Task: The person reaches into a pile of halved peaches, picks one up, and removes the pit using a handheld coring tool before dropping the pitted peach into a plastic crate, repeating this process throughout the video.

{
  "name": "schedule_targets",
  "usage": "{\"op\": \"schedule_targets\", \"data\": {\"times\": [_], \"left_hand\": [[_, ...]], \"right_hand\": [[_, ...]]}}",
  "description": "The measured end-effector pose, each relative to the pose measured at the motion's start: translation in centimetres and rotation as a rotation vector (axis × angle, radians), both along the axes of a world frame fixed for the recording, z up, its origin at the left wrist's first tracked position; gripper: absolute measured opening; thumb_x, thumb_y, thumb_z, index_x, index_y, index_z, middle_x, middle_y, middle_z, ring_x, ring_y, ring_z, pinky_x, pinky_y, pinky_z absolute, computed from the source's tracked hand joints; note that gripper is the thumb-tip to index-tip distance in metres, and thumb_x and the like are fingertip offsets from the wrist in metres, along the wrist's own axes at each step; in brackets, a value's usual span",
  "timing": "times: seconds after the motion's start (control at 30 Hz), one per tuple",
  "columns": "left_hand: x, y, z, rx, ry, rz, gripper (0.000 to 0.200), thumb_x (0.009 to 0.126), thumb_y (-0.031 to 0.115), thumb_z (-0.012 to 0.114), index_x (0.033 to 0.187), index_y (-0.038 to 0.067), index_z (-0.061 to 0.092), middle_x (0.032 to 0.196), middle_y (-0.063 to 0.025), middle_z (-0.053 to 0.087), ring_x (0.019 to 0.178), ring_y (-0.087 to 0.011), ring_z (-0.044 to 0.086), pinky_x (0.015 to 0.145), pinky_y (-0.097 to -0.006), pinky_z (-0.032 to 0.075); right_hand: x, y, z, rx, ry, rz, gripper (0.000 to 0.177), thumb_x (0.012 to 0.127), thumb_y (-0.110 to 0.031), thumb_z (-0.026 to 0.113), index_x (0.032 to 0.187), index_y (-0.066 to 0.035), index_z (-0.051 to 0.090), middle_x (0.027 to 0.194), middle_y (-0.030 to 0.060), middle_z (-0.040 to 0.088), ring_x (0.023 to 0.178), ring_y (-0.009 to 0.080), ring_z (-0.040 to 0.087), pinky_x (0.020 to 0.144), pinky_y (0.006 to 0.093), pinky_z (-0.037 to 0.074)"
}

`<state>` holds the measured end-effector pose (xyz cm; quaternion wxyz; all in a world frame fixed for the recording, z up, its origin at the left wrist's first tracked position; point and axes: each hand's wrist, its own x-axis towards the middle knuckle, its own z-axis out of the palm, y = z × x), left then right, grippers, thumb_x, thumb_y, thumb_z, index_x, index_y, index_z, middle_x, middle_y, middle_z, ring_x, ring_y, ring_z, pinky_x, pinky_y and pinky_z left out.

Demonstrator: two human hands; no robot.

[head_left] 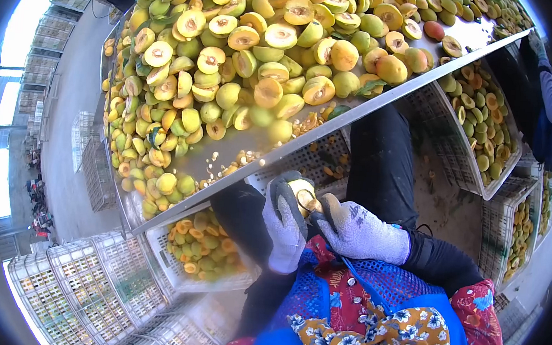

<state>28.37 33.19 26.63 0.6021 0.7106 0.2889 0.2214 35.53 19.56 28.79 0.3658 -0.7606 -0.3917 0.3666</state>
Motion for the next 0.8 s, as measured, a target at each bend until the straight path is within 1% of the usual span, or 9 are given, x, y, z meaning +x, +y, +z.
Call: {"op": "schedule_targets", "data": {"times": [0.13, 0.27, 0.3, 0.33, 0.4, 0.5, 0.67, 0.73, 0.8], "left_hand": [[0.0, -0.7, 0.2, -0.048, 0.006, 0.049, 0.036, 0.107, 0.029, 0.038, 0.11, -0.001, 0.058, 0.098, -0.0103, 0.064, 0.09, -0.0161, 0.061, 0.083, -0.0299, 0.049], [0.1, -1.1, -0.8, 0.102, -0.123, -0.01, 0.039, 0.106, 0.033, 0.04, 0.112, -0.001, 0.056, 0.1, -0.0126, 0.065, 0.089, -0.0191, 0.064, 0.081, -0.0305, 0.051], [0.1, -0.8, -1.3, -0.043, -0.127, -0.078, 0.04, 0.106, 0.035, 0.041, 0.113, -0.001, 0.055, 0.1, -0.0127, 0.065, 0.089, -0.0196, 0.064, 0.081, -0.0307, 0.052], [-0.2, -0.1, -1.9, -0.187, -0.127, -0.146, 0.042, 0.105, 0.037, 0.042, 0.113, -0.001, 0.055, 0.1, -0.0127, 0.066, 0.089, -0.02, 0.064, 0.081, -0.0309, 0.052], [-0.4, 0.6, -1.7, -0.372, -0.113, -0.259, 0.046, 0.105, 0.041, 0.041, 0.113, -0.002, 0.055, 0.099, -0.0135, 0.066, 0.088, -0.0206, 0.065, 0.08, -0.0319, 0.053], [-0.2, 0.5, -0.8, -0.465, -0.088, -0.314, 0.054, 0.104, 0.046, 0.038, 0.111, -0.004, 0.057, 0.098, -0.015, 0.066, 0.086, -0.0205, 0.065, 0.079, -0.0334, 0.053], [0.7, 0.3, -1.2, -0.211, -0.193, -0.329, 0.054, 0.105, 0.045, 0.035, 0.109, -0.004, 0.058, 0.096, -0.0157, 0.067, 0.084, -0.0204, 0.065, 0.078, -0.0323, 0.053], [1.0, -0.3, -1.8, -0.376, -0.148, -0.211, 0.053, 0.105, 0.044, 0.036, 0.109, -0.004, 0.058, 0.095, -0.0162, 0.067, 0.083, -0.0209, 0.065, 0.078, -0.0323, 0.054], [1.1, -0.1, -4.6, -0.733, -0.155, -0.027, 0.051, 0.105, 0.044, 0.039, 0.111, -0.003, 0.058, 0.094, -0.0169, 0.067, 0.083, -0.0223, 0.066, 0.077, -0.0333, 0.054]], "right_hand": [[0.5, 0.7, -2.6, 0.645, -0.299, 0.027, 0.022, 0.098, -0.019, 0.052, 0.101, 0.003, 0.049, 0.07, 0.0185, 0.055, 0.053, 0.035, 0.055, 0.05, 0.0411, 0.047], [2.0, -0.7, 0.4, 0.097, 1.474, -0.169, 0.031, 0.105, -0.036, 0.044, 0.096, -0.007, 0.052, 0.062, 0.003, 0.049, 0.041, 0.0135, 0.046, 0.037, 0.0254, 0.035], [2.4, -1.0, 0.5, 0.073, 1.644, -0.182, 0.037, 0.105, -0.043, 0.041, 0.094, -0.011, 0.053, 0.06, -0.0012, 0.045, 0.04, 0.0056, 0.041, 0.034, 0.0193, 0.03], [1.9, -1.1, -2.4, 0.161, 2.124, -0.104, 0.038, 0.104, -0.044, 0.043, 0.094, -0.009, 0.054, 0.056, -0.0011, 0.043, 0.038, 0.0064, 0.039, 0.034, 0.0194, 0.032], [1.7, -1.6, -2.6, 0.198, 2.514, -0.075, 0.042, 0.104, -0.042, 0.041, 0.095, -0.004, 0.055, 0.053, -0.0013, 0.041, 0.038, 0.0064, 0.036, 0.032, 0.0205, 0.031], [0.8, -1.7, -4.1, 0.27, 2.641, 0.023, 0.042, 0.103, -0.046, 0.042, 0.1, -0.005, 0.053, 0.052, -0.0007, 0.042, 0.035, 0.0066, 0.037, 0.033, 0.019, 0.032], [0.6, -1.7, -4.9, 0.373, 2.629, 0.06, 0.044, 0.104, -0.043, 0.041, 0.099, -0.001, 0.054, 0.054, 0.0008, 0.044, 0.036, 0.008, 0.039, 0.034, 0.0207, 0.032], [1.3, -1.3, -4.5, 0.375, 2.582, 0.044, 0.04, 0.104, -0.04, 0.044, 0.099, -0.003, 0.055, 0.056, 0.0021, 0.048, 0.038, 0.0082, 0.042, 0.035, 0.0207, 0.035], [1.7, -0.9, -2.3, 0.23, 2.085, -0.172, 0.037, 0.103, -0.038, 0.047, 0.099, -0.003, 0.057, 0.06, 0.0022, 0.05, 0.043, 0.0084, 0.045, 0.036, 0.021, 0.036]]}}
